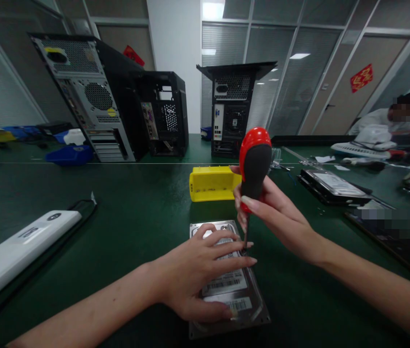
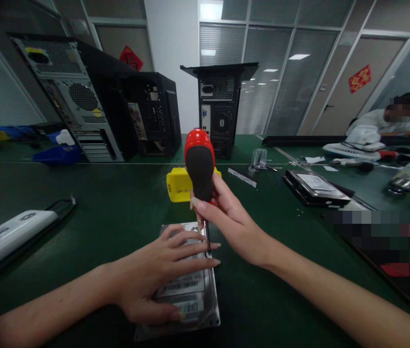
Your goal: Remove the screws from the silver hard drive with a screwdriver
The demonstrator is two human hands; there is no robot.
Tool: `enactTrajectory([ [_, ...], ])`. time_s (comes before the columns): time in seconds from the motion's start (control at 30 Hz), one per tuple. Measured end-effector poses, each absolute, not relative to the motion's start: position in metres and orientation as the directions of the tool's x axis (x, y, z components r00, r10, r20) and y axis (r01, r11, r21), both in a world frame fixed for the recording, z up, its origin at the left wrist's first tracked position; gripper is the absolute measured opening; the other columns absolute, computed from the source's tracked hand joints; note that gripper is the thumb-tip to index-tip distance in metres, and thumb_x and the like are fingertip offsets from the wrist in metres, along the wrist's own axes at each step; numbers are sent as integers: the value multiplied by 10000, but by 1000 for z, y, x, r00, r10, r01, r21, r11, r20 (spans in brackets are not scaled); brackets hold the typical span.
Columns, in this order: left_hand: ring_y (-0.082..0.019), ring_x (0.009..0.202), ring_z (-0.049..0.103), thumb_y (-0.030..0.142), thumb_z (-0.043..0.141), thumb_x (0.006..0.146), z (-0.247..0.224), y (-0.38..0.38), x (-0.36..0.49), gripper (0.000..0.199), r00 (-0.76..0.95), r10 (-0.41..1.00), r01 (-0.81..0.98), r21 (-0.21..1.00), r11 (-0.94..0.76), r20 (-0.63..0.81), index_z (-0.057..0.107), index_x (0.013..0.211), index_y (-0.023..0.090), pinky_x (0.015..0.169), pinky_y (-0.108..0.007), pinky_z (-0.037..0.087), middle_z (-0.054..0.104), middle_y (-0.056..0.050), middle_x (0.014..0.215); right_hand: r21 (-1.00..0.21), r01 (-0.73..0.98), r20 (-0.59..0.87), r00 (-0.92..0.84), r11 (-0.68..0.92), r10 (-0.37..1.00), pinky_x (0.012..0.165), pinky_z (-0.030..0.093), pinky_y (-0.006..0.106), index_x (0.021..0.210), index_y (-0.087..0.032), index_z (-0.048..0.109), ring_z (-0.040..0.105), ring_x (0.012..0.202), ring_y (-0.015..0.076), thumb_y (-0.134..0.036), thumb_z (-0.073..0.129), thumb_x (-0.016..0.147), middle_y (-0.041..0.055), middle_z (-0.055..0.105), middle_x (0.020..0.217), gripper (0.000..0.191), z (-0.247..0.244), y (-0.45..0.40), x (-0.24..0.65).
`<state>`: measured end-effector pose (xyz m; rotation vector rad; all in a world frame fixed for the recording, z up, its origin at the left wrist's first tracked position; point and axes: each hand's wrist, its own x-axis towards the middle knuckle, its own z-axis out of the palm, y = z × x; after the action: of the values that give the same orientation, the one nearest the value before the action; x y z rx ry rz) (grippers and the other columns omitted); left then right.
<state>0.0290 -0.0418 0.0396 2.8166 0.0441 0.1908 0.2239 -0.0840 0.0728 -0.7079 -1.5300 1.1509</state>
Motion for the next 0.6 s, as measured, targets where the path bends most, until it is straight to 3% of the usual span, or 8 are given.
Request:
enactTrajectory([
  [0.3, -371, 1318, 313, 568, 459, 815, 39, -43, 30, 721, 993, 57, 24, 301, -953, 102, 312, 1433, 228, 1031, -566, 202, 328, -104, 1495, -877, -75, 480, -207, 475, 853, 594, 500, 136, 1024, -231, 443, 575, 653, 34, -165, 648, 811, -44, 591, 821, 303, 72, -83, 222],
  [0.47, -374, 1310, 326, 562, 467, 810, 40, -43, 29, 723, 993, 59, 28, 295, -955, 97, 320, 1431, 223, 1031, -567, 209, 350, -116, 1482, -882, -51, 469, -192, 468, 862, 483, 437, 143, 1090, -242, 447, 497, 534, 27, -222, 607, 847, -60, 530, 735, 292, 73, -84, 222],
  [0.6, -374, 1315, 322, 570, 464, 813, 40, -43, 29, 721, 994, 58, 27, 296, -955, 97, 315, 1433, 234, 1025, -563, 222, 340, -114, 1487, -896, -75, 443, -245, 438, 863, 536, 430, 162, 1181, -284, 460, 464, 588, 35, -261, 522, 905, -49, 472, 764, 284, 71, -85, 223],
])
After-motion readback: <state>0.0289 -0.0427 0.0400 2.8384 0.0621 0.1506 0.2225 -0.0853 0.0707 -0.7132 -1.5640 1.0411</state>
